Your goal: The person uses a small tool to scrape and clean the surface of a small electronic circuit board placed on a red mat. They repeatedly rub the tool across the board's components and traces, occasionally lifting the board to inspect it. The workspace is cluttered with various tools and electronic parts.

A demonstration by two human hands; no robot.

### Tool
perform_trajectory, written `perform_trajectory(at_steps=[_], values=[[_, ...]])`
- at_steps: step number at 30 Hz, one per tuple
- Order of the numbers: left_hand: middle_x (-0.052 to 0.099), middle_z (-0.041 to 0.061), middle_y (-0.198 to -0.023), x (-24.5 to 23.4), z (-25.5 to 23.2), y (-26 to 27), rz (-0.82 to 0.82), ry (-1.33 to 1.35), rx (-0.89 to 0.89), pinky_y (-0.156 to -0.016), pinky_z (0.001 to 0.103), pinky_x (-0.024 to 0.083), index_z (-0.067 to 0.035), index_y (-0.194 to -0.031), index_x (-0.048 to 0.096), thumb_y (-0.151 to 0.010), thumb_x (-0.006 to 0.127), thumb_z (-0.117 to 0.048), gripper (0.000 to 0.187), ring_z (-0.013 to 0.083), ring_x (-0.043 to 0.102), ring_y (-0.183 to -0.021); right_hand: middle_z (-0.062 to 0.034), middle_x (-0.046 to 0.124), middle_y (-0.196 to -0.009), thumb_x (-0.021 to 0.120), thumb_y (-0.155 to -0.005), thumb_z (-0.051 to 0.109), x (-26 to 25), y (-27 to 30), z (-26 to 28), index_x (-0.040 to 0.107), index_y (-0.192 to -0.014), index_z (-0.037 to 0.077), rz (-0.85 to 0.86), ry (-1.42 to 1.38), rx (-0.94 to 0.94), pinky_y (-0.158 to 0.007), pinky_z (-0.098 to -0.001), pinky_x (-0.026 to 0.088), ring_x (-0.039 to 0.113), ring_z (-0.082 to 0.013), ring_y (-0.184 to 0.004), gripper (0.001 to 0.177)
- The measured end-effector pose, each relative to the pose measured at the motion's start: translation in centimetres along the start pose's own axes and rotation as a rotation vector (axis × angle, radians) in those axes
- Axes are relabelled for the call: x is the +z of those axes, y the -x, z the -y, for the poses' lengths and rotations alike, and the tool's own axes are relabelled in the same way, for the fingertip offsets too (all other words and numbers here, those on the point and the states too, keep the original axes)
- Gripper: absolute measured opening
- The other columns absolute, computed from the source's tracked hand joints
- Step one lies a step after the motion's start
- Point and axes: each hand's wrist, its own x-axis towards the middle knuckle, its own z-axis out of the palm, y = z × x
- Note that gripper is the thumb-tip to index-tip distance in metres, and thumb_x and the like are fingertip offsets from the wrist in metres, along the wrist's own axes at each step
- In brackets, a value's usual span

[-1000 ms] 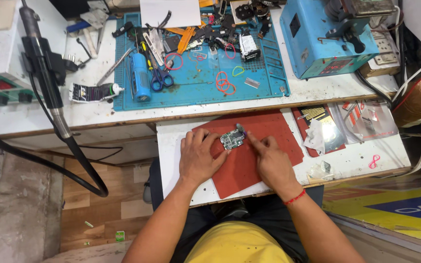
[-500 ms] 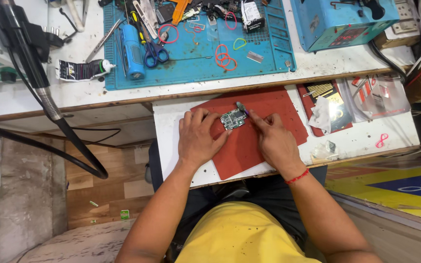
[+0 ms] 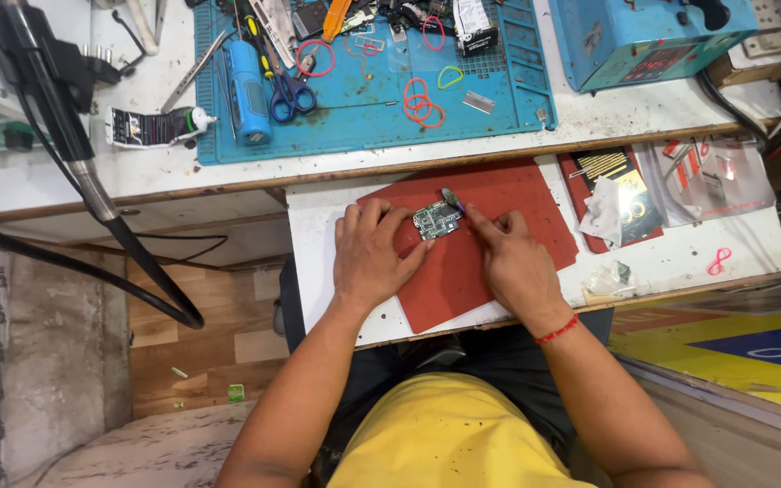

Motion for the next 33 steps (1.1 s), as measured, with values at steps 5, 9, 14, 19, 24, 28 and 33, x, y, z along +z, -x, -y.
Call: perform_trajectory(at_steps=[5,9,14,19,24,28,33], values=[[0.058,0.002,-0.109,-0.2,0.1,0.2,0.026,-0.004,-0.011,-0.088,0.044,0.04,-0.017,-0.112,0.072,-0.075,0.086,-0.039,0.045,0.0281,0.051,-0.105,-0.0121,0.062,-0.107,0.055,-0.091,0.007,0.5,1.1,0.6,0.063,-0.14,0.03,0.062,0.049,-0.136,-0.063,-0.0511,0.055,0.068,-0.0388,-0.074,0.055],[0.057,0.003,-0.109,-0.1,-0.1,-0.1,0.021,0.008,-0.013,-0.089,0.045,0.039,-0.016,-0.112,0.072,-0.076,0.085,-0.04,0.045,0.0283,0.05,-0.105,-0.0127,0.062,-0.104,0.054,-0.089,0.003,0.4,0.5,0.3,0.063,-0.142,0.026,-0.026,0.043,-0.156,-0.061,-0.0503,0.055,0.067,-0.039,-0.073,0.059],[0.057,0.003,-0.111,0.1,0.4,0.1,0.016,0.001,-0.004,-0.088,0.045,0.039,-0.016,-0.113,0.072,-0.076,0.086,-0.039,0.045,0.0282,0.05,-0.107,-0.0126,0.062,-0.104,0.054,-0.093,0.005,0.1,0.4,-0.6,0.065,-0.141,0.026,-0.01,0.076,-0.135,-0.06,-0.05,0.055,0.067,-0.038,-0.074,0.053],[0.057,0.002,-0.11,0.0,0.3,0.1,0.024,0.009,0.003,-0.088,0.045,0.039,-0.015,-0.113,0.071,-0.076,0.086,-0.039,0.047,0.0281,0.049,-0.105,-0.0133,0.062,-0.104,0.056,-0.093,0.007,0.0,1.3,-0.1,0.065,-0.141,0.025,0.059,0.015,-0.185,-0.064,-0.0507,0.055,0.066,-0.0384,-0.076,0.051],[0.057,0.002,-0.111,0.0,0.3,0.2,-0.003,0.0,0.024,-0.088,0.044,0.039,-0.015,-0.114,0.071,-0.076,0.086,-0.038,0.047,0.0274,0.049,-0.105,-0.0154,0.063,-0.106,0.054,-0.092,0.002,-0.7,1.8,-0.5,0.062,-0.143,0.023,0.123,-0.001,-0.179,-0.068,-0.0509,0.055,0.067,-0.0407,-0.081,0.056],[0.057,0.002,-0.11,0.1,0.4,0.0,0.009,0.011,0.011,-0.087,0.044,0.039,-0.016,-0.114,0.071,-0.077,0.087,-0.038,0.046,0.0269,0.05,-0.105,-0.0189,0.061,-0.109,0.051,-0.09,0.0,-0.5,1.4,-0.7,0.057,-0.15,0.018,0.052,-0.031,-0.13,-0.07,-0.0524,0.055,0.066,-0.0425,-0.082,0.062],[0.057,0.002,-0.11,0.0,0.3,0.0,0.008,0.001,0.019,-0.088,0.044,0.039,-0.016,-0.113,0.072,-0.076,0.088,-0.038,0.047,0.027,0.05,-0.105,-0.018,0.061,-0.107,0.051,-0.09,0.002,0.1,1.9,0.1,0.057,-0.149,0.016,0.108,0.016,-0.204,-0.069,-0.0518,0.056,0.067,-0.0415,-0.08,0.06]])
